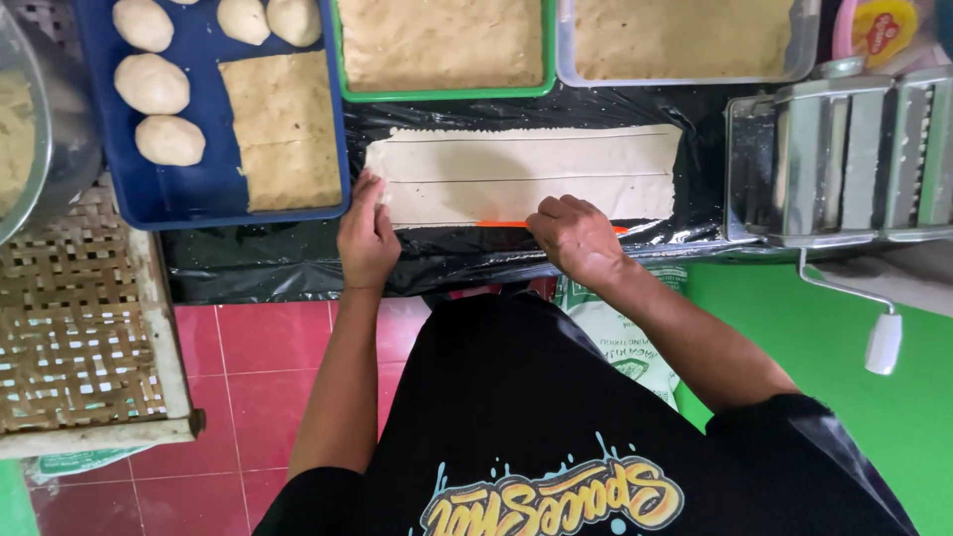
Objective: Flatten dough using a manual pasta machine and cut it into square pieces using a plastic scraper.
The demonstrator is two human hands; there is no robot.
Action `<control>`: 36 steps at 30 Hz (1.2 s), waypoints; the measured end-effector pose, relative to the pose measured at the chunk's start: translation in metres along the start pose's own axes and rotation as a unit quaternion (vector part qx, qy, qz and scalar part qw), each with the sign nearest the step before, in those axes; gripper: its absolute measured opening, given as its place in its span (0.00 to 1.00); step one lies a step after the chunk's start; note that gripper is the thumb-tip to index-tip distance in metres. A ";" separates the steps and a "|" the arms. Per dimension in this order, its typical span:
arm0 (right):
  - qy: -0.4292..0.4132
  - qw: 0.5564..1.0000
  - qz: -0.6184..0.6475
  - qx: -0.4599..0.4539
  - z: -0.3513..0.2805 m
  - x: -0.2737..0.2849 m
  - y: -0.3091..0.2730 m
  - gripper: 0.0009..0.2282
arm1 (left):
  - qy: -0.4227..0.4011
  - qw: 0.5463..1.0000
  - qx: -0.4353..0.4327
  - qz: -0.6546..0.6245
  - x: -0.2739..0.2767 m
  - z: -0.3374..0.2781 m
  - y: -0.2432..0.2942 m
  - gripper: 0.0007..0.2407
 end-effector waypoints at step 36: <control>-0.005 0.995 -0.101 -0.007 -0.068 0.052 0.139 0.11 | -0.036 0.998 0.031 0.031 0.000 0.003 0.007 0.14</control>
Point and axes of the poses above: each hand's wrist, its own z-axis towards the middle knuckle, its own x-axis out of the back of the hand, y = z × x, the point moved 6 cm from there along z, towards the middle knuckle, and after that the axes turned 12 degrees about -x, right-handed, at the moved point
